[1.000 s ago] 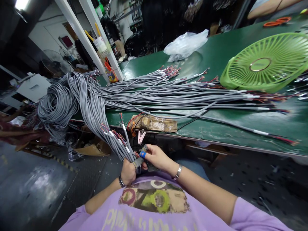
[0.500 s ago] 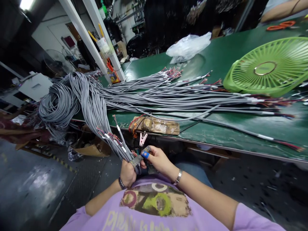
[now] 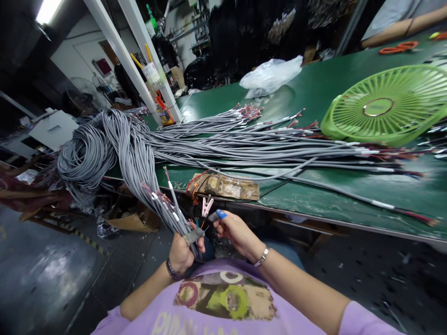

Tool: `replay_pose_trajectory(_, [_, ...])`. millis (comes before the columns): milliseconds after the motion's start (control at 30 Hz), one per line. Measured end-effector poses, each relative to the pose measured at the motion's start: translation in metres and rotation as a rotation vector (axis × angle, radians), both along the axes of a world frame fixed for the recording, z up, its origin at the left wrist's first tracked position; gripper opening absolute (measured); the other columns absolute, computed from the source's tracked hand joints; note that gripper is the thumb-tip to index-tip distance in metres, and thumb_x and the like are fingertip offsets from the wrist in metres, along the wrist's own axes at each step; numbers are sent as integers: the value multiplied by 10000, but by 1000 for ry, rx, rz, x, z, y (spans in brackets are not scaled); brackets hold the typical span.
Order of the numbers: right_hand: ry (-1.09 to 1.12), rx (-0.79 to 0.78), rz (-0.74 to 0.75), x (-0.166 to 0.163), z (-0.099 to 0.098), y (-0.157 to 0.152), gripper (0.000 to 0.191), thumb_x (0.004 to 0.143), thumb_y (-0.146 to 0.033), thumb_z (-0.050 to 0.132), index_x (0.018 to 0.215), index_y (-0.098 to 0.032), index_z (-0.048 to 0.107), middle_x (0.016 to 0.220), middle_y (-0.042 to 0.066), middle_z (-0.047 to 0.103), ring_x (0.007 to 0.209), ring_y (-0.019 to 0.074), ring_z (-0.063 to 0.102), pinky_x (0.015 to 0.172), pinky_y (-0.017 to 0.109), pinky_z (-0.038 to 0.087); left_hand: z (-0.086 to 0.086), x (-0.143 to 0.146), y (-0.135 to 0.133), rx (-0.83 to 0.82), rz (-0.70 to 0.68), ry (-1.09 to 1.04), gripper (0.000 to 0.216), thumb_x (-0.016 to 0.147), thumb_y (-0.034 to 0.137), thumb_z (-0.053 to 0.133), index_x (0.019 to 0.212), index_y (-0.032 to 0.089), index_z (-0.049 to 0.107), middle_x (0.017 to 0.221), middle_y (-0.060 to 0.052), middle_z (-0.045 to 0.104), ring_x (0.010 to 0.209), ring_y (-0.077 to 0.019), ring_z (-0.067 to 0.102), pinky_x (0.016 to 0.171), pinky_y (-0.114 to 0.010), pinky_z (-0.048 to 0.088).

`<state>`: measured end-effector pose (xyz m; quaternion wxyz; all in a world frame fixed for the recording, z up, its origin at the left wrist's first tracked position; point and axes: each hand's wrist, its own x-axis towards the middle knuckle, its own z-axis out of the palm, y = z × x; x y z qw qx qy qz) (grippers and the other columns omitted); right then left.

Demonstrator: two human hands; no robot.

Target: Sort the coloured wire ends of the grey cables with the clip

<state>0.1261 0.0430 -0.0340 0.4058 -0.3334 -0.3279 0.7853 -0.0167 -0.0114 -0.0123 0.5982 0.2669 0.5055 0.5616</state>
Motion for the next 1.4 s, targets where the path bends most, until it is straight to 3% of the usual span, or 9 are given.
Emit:
replay_pose_trajectory(133, [21, -36, 32, -2, 2, 17, 428, 692, -577, 646, 775, -162, 588, 718, 28, 587, 556, 92, 465, 515, 228, 392, 9, -5, 7, -61, -121, -68, 299, 529, 364, 743, 592, 150, 544, 364, 25, 517, 299, -101, 461, 325, -202, 368])
replay_pose_trajectory(233, [-1, 101, 69, -8, 8, 25, 428, 719, -583, 615, 774, -159, 598, 698, 17, 578, 549, 91, 446, 518, 229, 375, 11, -7, 14, -70, -179, -119, 327, 512, 388, 744, 618, 158, 538, 349, 31, 508, 286, -101, 455, 318, -197, 361])
replay_pose_trajectory(367, [-76, 249, -51, -17, 13, 26, 415, 729, -566, 613, 676, -155, 593, 605, -10, 531, 520, 86, 401, 508, 231, 335, 5, -8, 22, -61, -220, -170, 340, 540, 421, 728, 656, 158, 547, 361, 34, 509, 293, -99, 460, 328, -197, 367])
replay_pose_trajectory(533, [188, -1, 33, -26, 10, 24, 412, 699, -575, 643, 725, -167, 591, 598, -13, 529, 548, 108, 465, 536, 247, 380, 0, -7, 26, -54, -269, -180, 382, 559, 451, 722, 704, 123, 590, 388, 9, 527, 301, -96, 462, 327, -200, 370])
replay_pose_trajectory(667, [277, -102, -5, -30, 11, 24, 369, 635, -498, 738, 726, -162, 615, 624, -5, 567, 579, 118, 502, 567, 257, 407, 0, -6, 27, -70, -256, -155, 419, 527, 473, 741, 683, 114, 592, 370, 4, 516, 292, -95, 456, 317, -199, 370])
replay_pose_trajectory(833, [275, -120, -63, -32, 14, 24, 350, 592, -460, 779, 686, -163, 618, 639, 0, 600, 581, 122, 511, 599, 274, 424, -4, -6, 27, -73, -243, -140, 392, 539, 454, 742, 667, 120, 579, 375, 7, 517, 290, -94, 452, 312, -200, 372])
replay_pose_trajectory(1000, [284, -97, -25, -32, 10, 24, 354, 638, -490, 737, 699, -166, 609, 619, 8, 603, 569, 132, 525, 559, 267, 424, -9, -6, 27, -83, -243, -110, 371, 536, 416, 752, 680, 118, 585, 379, 13, 520, 286, -91, 443, 309, -202, 373])
replay_pose_trajectory(1267, [292, -201, 68, -23, 9, 22, 329, 751, -513, 618, 765, -184, 608, 712, 30, 622, 604, 125, 551, 557, 243, 449, 4, -2, 13, -50, -185, -64, 346, 524, 406, 752, 616, 135, 557, 362, 19, 510, 280, -93, 445, 304, -198, 360])
replay_pose_trajectory(1400, [269, -127, 40, -22, 12, 19, 243, 723, -404, 688, 768, -175, 618, 687, 11, 600, 586, 106, 522, 540, 222, 447, 8, 1, 7, -25, -143, -39, 329, 532, 396, 748, 607, 140, 555, 361, 23, 508, 279, -90, 434, 307, -200, 354])
